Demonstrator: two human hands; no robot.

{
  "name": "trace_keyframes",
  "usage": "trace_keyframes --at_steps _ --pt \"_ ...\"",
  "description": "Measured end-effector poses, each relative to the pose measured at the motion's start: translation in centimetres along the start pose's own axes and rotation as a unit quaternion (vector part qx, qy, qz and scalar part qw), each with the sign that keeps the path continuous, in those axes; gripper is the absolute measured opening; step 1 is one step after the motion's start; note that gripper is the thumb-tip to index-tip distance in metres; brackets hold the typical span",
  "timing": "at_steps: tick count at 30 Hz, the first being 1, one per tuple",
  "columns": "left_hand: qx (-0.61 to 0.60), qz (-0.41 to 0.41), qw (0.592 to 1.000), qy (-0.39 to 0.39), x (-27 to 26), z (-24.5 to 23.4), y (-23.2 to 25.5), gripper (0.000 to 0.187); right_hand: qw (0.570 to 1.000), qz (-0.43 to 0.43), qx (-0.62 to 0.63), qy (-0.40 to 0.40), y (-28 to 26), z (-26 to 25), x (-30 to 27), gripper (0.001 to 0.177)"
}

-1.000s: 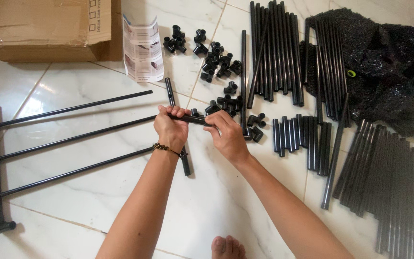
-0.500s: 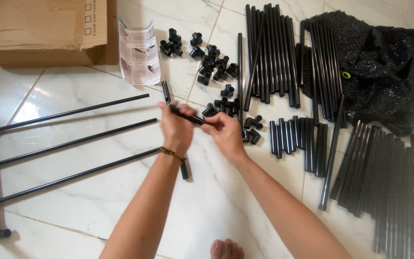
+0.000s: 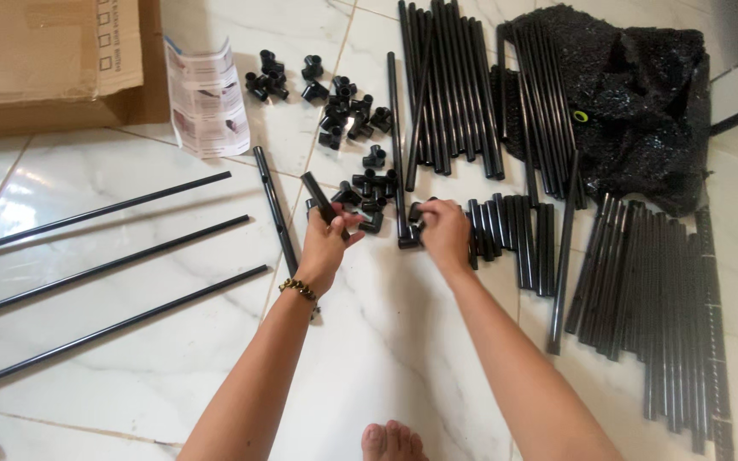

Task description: The person assembles a metal frame structure on a tiled floor using black metal rods and corner connectors. They connect the rods to form a ladder-like frame, occasionally consulting an instruction manual.

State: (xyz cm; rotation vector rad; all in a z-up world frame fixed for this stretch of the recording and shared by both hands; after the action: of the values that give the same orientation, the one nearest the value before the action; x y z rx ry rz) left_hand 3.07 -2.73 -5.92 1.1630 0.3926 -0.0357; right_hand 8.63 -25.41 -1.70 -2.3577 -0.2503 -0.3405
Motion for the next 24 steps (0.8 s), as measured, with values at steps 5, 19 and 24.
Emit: trace_keyframes --at_steps 5,19,24 --pt "0.196 0.066 0.978 0.033 -1.2 -0.5 0.5 0.015 0.994 0.102 -0.040 -0.024 3.5 -1.5 0.1 0.019" --pt "0.452 0.180 0.870 0.081 -3.7 1.0 -2.1 0.028 0.995 0.087 -0.048 -0.029 4.2 -1.9 0.5 0.012" --pt "0.447 0.178 0.873 0.082 -3.8 0.9 -2.1 0.028 0.949 0.223 -0.216 -0.061 5.1 -4.7 -0.7 0.019"
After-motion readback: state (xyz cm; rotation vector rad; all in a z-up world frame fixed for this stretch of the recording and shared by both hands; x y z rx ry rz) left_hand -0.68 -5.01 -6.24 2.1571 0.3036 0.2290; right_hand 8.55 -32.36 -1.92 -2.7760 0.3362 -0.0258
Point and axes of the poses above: each hand's wrist, its own x-axis towards the middle knuckle, its own z-axis out of the palm, y = z × x, the point moved 5 cm from there along x, towards the middle knuckle, and after that the axes turned 6 degrees about x, right-handed, at the moved point
